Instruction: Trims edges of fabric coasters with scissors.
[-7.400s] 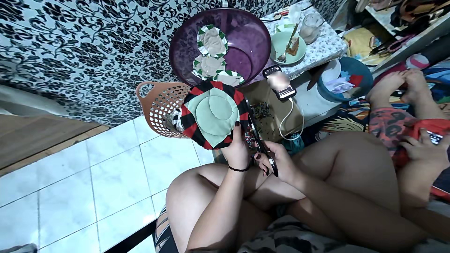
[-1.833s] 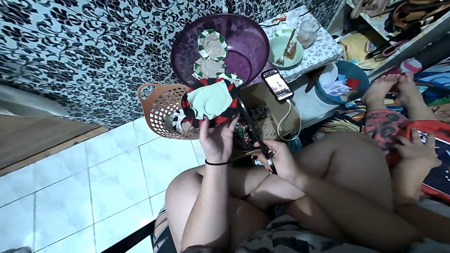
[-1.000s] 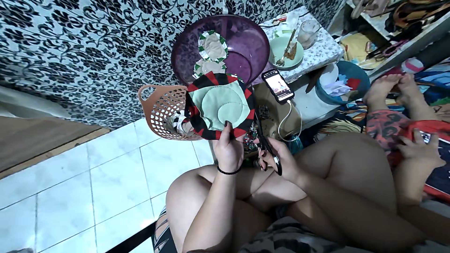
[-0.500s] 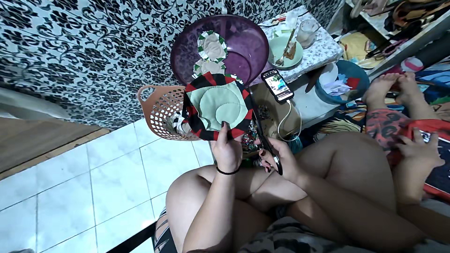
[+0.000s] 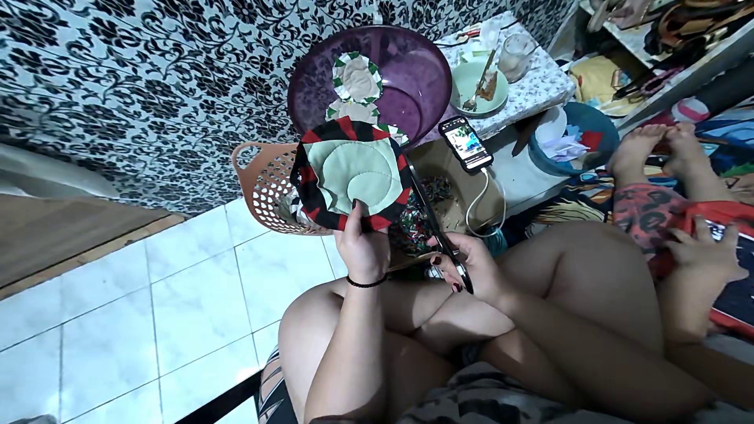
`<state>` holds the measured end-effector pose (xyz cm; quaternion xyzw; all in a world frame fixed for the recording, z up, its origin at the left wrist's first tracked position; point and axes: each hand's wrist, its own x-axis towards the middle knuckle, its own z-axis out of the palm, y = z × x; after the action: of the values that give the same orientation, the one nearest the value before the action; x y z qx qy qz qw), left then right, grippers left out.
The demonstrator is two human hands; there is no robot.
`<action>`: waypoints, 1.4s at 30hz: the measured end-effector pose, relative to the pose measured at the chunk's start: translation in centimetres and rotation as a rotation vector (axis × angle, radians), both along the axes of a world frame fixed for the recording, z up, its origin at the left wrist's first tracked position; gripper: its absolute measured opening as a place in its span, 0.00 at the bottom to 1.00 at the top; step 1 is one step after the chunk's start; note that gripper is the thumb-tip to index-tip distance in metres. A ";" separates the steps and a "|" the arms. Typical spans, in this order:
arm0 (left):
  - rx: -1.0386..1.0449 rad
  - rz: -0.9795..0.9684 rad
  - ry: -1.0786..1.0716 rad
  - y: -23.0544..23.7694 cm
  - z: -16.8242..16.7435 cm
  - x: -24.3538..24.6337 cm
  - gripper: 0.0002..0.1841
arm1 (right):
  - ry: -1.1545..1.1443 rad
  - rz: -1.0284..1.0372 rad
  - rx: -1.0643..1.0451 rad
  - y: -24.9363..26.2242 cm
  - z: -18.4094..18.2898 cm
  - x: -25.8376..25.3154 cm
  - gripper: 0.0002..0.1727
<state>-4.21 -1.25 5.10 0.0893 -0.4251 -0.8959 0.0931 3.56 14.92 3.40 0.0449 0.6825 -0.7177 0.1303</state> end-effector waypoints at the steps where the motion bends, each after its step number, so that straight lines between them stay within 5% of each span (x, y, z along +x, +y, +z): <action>1: 0.000 -0.002 0.007 -0.1 0.0 -0.1 0.12 | 0.006 0.001 0.004 0.0 -0.1 0.0 0.21; 19: -0.062 0.009 -0.012 -1.4 0.3 -0.8 0.12 | -0.004 -0.024 0.030 -0.4 -0.1 0.5 0.17; 27: -0.074 -0.008 -0.057 -1.5 0.4 -0.7 0.11 | 0.036 0.153 -0.041 0.1 -1.0 0.3 0.33; 42: -0.152 -0.185 -0.048 -1.6 0.5 -0.1 0.13 | 0.033 0.022 -0.033 0.7 -0.5 -0.3 0.26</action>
<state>-4.34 -2.82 5.62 0.0636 -0.5004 -0.8634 0.0063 3.24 15.58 2.92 0.0235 0.6732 -0.7280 0.1277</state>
